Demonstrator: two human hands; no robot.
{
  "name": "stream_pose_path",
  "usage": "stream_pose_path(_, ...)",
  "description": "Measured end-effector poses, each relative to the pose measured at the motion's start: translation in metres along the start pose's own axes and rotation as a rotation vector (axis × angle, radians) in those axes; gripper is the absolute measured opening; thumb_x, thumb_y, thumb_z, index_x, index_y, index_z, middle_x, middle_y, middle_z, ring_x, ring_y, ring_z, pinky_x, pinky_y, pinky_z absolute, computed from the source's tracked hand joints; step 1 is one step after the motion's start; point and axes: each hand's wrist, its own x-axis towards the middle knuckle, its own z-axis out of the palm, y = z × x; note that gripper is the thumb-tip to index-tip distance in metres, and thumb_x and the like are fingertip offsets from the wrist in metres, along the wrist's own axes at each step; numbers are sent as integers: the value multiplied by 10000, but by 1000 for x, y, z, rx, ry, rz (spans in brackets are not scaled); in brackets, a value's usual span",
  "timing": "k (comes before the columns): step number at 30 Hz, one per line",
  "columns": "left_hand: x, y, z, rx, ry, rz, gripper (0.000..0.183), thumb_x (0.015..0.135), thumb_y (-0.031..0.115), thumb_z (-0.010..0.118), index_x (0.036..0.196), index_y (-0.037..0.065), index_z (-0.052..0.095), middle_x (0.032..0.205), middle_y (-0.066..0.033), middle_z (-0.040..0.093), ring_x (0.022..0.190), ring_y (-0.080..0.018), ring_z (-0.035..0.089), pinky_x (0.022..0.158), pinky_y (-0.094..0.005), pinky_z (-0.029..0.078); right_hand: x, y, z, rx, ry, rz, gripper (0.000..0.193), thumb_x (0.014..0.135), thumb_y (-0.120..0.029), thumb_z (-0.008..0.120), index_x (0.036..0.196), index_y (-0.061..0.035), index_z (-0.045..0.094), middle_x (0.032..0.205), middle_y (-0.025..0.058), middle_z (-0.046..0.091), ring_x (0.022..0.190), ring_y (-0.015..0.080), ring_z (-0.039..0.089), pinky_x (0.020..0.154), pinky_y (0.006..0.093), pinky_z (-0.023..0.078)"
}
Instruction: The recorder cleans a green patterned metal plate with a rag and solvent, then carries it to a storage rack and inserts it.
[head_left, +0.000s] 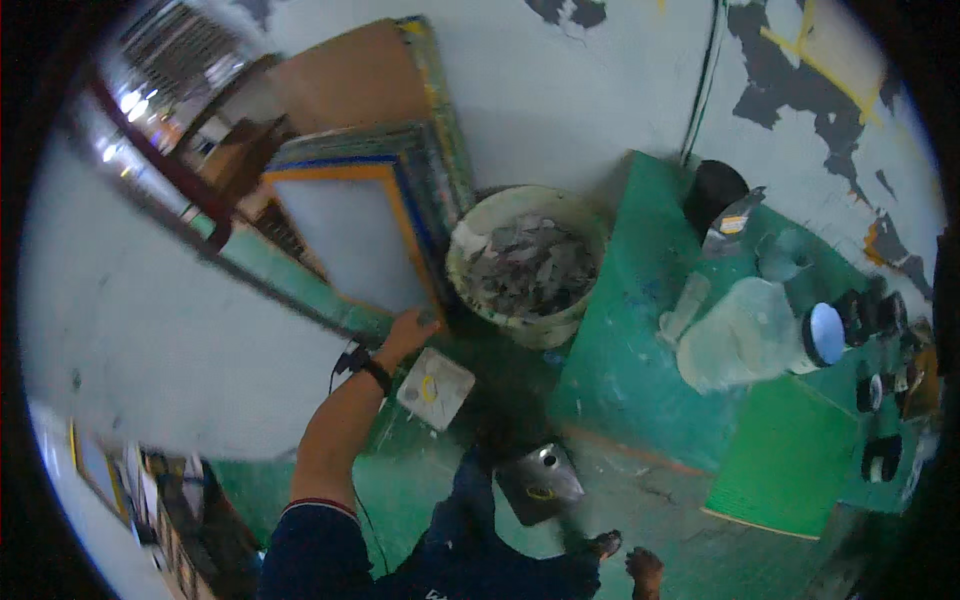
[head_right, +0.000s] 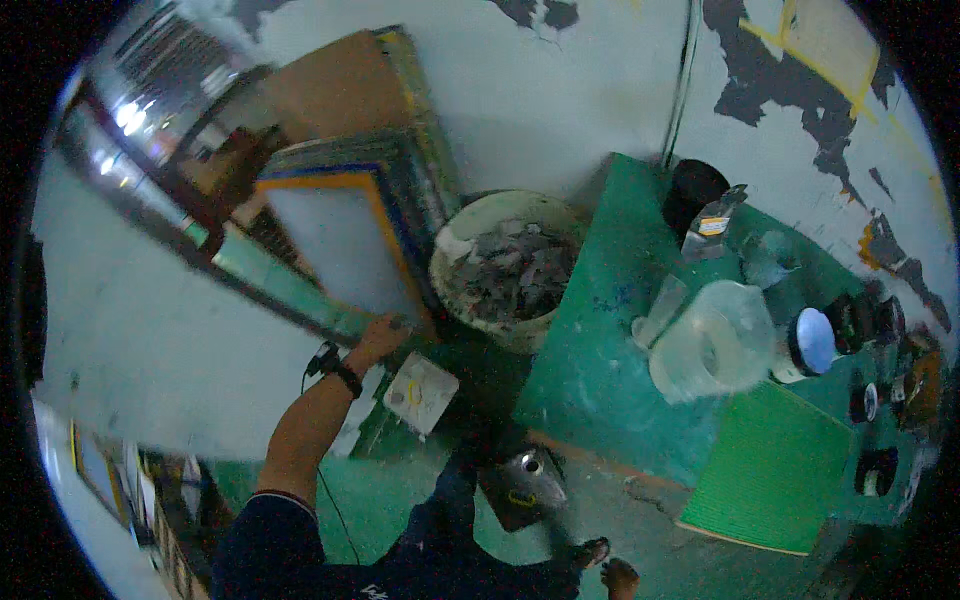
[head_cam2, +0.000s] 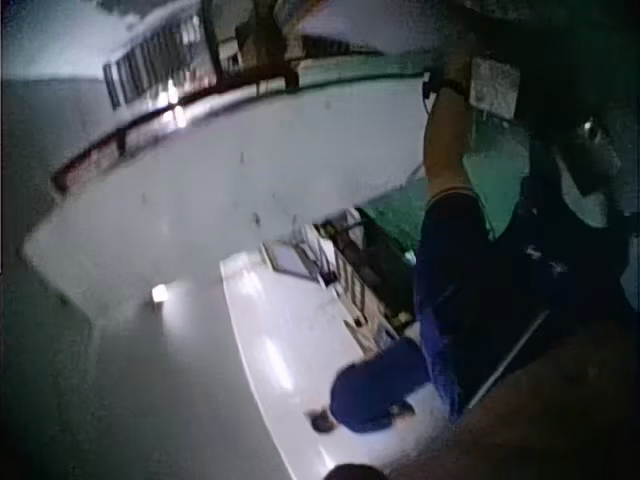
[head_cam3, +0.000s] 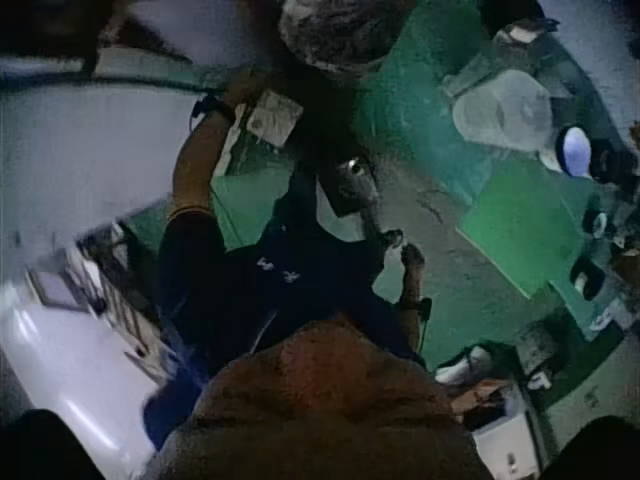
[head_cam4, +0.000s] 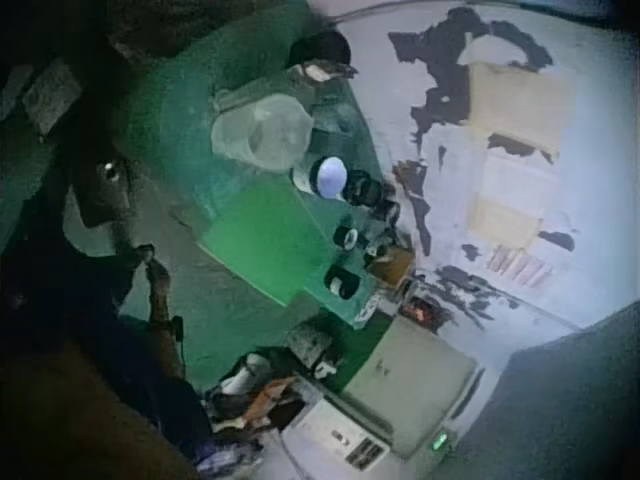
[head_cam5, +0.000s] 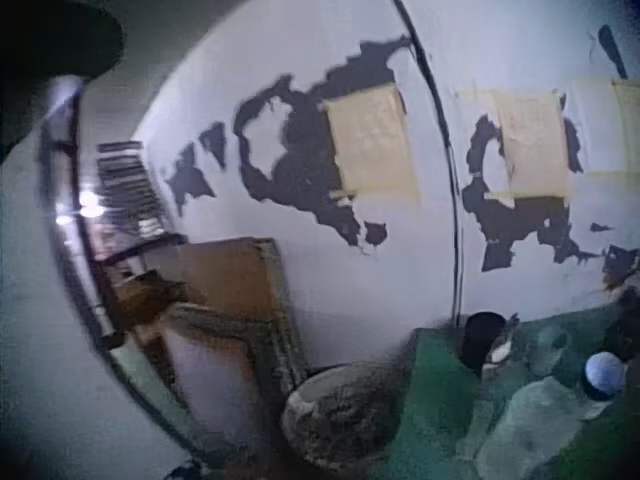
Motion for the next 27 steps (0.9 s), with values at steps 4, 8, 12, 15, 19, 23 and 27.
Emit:
stream_pose_path(4,164,-7,76,219,-157,179,470,799,334,669,1105,-17,601,1013,-203,646,961,-324,618,831,-430,482,20,-119,-31,603,-233,566,301,830,-300,592,1032,-89,666,875,135,687,735,275,660,642,383,514)
stream_pose_path(8,311,-108,129,839,-429,370,536,838,356,635,1230,3,541,1118,-201,605,1048,-353,570,890,-490,459,53,-197,-71,702,-302,691,303,830,-301,593,1030,-86,666,880,138,686,742,274,660,647,381,514)
stream_pose_path(12,366,-93,191,1159,134,644,220,816,257,644,953,97,708,1170,-152,598,935,-278,612,811,-514,462,47,-230,-97,680,-303,872,304,830,-301,594,1029,-84,666,886,140,685,750,273,660,653,380,514)
stream_pose_path(15,406,-88,155,1269,-17,700,193,774,219,667,920,101,710,1070,-158,615,925,-298,610,801,-499,468,57,-253,-99,688,-324,916,304,829,-302,594,1028,-82,666,891,143,684,756,272,659,657,378,515)
stream_pose_path(19,436,-89,171,1082,-197,731,161,716,155,681,860,83,699,913,-173,629,907,-337,604,797,-462,471,61,-275,-106,723,-338,946,306,829,-303,595,1027,-80,666,896,145,683,763,271,659,662,377,515)
stream_pose_path(23,411,-21,286,231,-154,1055,155,684,116,667,810,25,669,890,-202,631,836,-377,600,748,-464,490,48,-287,-125,716,-320,1026,307,829,-303,596,1025,-78,666,902,148,682,771,270,659,668,375,515)
stream_pose_path(27,408,-88,312,521,-341,1015,206,757,204,650,891,49,669,934,-159,635,844,-336,595,728,-436,482,58,-310,-126,773,-336,976,308,829,-304,597,1024,-75,666,908,151,681,778,269,659,673,373,515)
